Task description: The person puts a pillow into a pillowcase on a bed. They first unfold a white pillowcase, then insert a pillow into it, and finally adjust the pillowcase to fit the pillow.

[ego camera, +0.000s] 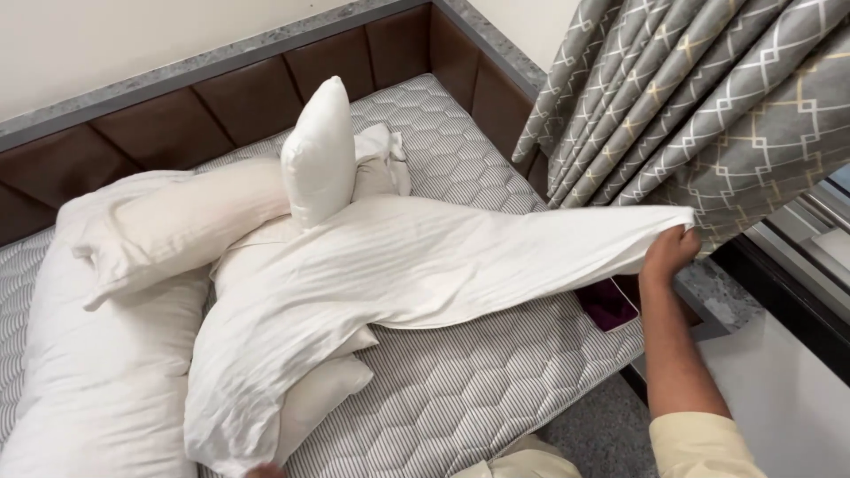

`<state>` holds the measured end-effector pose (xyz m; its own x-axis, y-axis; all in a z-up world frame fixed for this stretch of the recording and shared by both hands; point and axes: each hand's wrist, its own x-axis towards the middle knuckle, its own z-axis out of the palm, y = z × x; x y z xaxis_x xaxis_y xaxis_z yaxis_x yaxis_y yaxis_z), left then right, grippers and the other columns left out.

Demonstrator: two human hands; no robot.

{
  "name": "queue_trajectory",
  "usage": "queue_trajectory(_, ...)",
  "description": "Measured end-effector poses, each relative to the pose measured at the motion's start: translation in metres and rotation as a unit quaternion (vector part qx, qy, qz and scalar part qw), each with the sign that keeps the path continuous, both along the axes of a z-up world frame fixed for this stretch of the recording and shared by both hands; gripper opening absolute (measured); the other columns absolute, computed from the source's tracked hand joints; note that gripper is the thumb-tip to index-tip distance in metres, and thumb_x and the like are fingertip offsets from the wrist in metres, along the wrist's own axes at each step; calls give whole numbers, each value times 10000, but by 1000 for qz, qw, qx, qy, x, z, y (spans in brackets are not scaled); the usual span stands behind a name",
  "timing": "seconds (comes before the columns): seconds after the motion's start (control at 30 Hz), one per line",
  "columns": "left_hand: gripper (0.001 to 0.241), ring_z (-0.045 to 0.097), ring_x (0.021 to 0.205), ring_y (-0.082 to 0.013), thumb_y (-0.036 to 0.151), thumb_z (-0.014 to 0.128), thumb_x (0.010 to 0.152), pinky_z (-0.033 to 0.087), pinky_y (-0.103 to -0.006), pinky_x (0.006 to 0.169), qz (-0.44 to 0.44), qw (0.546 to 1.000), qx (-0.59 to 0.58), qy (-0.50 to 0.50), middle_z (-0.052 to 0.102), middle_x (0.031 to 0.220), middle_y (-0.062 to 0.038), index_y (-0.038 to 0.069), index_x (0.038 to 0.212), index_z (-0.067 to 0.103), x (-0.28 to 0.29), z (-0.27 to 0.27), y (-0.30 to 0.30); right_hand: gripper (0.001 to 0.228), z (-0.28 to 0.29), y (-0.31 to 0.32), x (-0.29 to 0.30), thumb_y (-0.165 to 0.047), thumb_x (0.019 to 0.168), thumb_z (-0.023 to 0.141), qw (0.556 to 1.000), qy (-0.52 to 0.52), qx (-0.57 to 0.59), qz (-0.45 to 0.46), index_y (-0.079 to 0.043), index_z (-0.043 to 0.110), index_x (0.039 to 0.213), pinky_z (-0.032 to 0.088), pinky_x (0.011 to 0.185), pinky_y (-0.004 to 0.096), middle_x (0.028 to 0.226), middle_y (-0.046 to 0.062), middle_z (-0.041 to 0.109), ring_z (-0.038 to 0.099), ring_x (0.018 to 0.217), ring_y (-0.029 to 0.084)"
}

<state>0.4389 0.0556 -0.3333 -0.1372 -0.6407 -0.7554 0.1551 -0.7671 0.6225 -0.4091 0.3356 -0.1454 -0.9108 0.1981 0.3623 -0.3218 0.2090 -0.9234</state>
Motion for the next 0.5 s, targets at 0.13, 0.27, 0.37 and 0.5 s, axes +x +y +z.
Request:
queue_trajectory(0.13, 515, 671, 1019, -261, 459, 383, 1079, 534, -405, 830, -44, 997, 60, -25, 695, 1233, -120, 35, 1271, 604, -99, -40, -45, 245, 77, 15, -7, -113, 1068, 499, 980, 103, -168, 10, 60, 672, 1062, 591, 791, 354, 975, 127, 733, 711, 861, 188)
queue_trajectory(0.27, 769, 592, 1297, -298, 616, 279, 1045, 482, -486, 1053, -159, 987, 1, 14, 603, 1441, -141, 20, 1487, 484, -244, -26, -47, 278, 113, 71, -67, -184, 1108, 486, 950, 186, -251, -14, 60, 606, 1052, 626, 796, 386, 993, 157, 704, 717, 875, 222)
queue_trajectory(0.37, 786, 477, 1321, -311, 709, 218, 1038, 428, -526, 1072, -88, 990, 41, 101, 374, 1541, -103, 143, 1582, 179, -325, 63, -38, 281, 140, 94, -80, -194, 1126, 455, 936, 251, -244, 32, 42, 571, 1029, 603, 793, 387, 984, 155, 687, 687, 861, 232)
queue_trajectory(0.5, 657, 613, 1190, -277, 561, 426, 1093, 539, -427, 938, 90, 926, -52, 363, 584, 1429, -139, 44, 1497, 463, -377, 32, -89, 261, 107, 120, -118, -186, 1162, 476, 945, 243, -214, 38, 19, 554, 1021, 577, 790, 359, 973, 119, 649, 652, 859, 208)
